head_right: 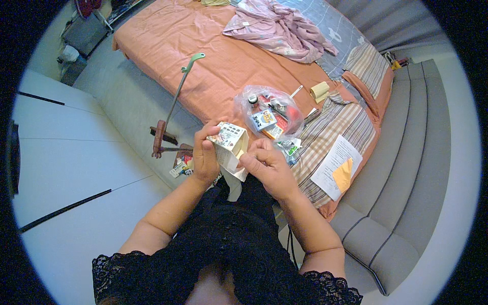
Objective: The person organizes small items on a bed and bedside table, including boxes, papers, and plastic bags. They wipe the table surface with a tissue, move a humidifier, and place items into a plastic bag and a drawer.
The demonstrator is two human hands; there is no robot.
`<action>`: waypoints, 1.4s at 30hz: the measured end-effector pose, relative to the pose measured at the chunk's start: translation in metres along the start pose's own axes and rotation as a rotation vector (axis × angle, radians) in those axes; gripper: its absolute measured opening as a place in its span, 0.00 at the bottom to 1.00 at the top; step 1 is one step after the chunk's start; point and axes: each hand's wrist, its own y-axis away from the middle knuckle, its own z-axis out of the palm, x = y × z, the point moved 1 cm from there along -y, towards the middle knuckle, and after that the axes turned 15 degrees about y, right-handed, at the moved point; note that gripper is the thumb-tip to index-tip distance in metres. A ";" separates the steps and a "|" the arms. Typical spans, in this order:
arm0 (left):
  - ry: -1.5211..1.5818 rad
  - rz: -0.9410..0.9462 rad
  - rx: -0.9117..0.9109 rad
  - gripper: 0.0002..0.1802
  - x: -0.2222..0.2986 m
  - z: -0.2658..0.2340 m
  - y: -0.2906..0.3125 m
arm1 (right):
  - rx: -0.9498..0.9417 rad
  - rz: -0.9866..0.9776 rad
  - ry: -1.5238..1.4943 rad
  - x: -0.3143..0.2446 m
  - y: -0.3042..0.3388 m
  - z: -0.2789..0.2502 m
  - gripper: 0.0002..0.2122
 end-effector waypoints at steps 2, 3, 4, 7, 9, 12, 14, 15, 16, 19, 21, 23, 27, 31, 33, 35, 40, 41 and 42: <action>0.010 0.008 -0.016 0.17 0.002 0.003 -0.001 | 0.067 -0.063 0.051 0.000 0.000 0.000 0.12; 0.042 -0.025 -0.002 0.18 0.002 0.005 0.001 | 0.069 -0.046 0.018 -0.002 -0.001 0.000 0.12; 0.073 -0.057 0.011 0.18 0.004 0.007 0.003 | 0.071 -0.029 -0.016 -0.006 -0.001 0.001 0.11; 0.209 -0.191 0.066 0.21 0.008 0.010 0.006 | 0.079 -0.046 0.019 -0.008 -0.002 -0.002 0.09; 0.430 -0.302 0.117 0.21 0.015 0.016 0.002 | 0.099 -0.041 0.096 -0.007 -0.004 -0.006 0.07; 0.626 -0.384 0.193 0.24 0.021 0.018 0.001 | 0.150 0.036 0.133 -0.003 -0.008 -0.006 0.06; 0.714 -0.418 0.191 0.30 0.025 0.021 0.001 | 0.194 0.125 0.067 0.003 -0.011 -0.001 0.05; 0.754 -0.437 0.164 0.33 0.028 0.026 0.000 | 0.220 0.079 0.102 0.000 -0.013 -0.003 0.05; 0.795 -0.459 0.137 0.37 0.031 0.031 0.000 | 0.246 0.035 0.138 -0.004 -0.016 -0.005 0.05; 0.764 -0.694 0.186 0.48 0.023 0.034 0.003 | 0.133 -0.136 0.178 0.010 -0.030 -0.023 0.06; 0.756 -0.849 0.117 0.51 0.022 0.034 0.002 | 0.006 -0.150 0.172 0.014 -0.036 -0.030 0.07; 0.665 -0.876 0.026 0.51 0.019 0.037 0.002 | -0.082 -0.174 0.213 0.027 -0.043 -0.038 0.07; 0.614 -0.992 -0.007 0.51 0.009 0.036 0.014 | -0.164 -0.244 0.297 0.043 -0.050 -0.043 0.05; 0.609 -0.996 0.000 0.50 0.009 0.035 0.013 | -0.202 -0.213 0.351 0.042 -0.050 -0.045 0.02; 0.583 -0.986 -0.015 0.50 0.008 0.033 0.013 | -0.211 -0.189 0.397 0.040 -0.050 -0.047 0.03; 0.572 -0.987 0.026 0.48 0.008 0.034 0.016 | -0.213 -0.156 0.467 0.033 -0.047 -0.052 0.04; 0.522 -0.974 0.061 0.44 0.003 0.032 0.019 | -0.097 -0.159 0.833 0.033 -0.041 -0.062 0.04; 0.509 -0.973 0.074 0.44 0.001 0.033 0.020 | -0.088 -0.161 0.899 0.033 -0.040 -0.063 0.05; 0.496 -0.971 0.087 0.43 0.000 0.033 0.020 | -0.066 -0.193 0.965 0.032 -0.038 -0.064 0.06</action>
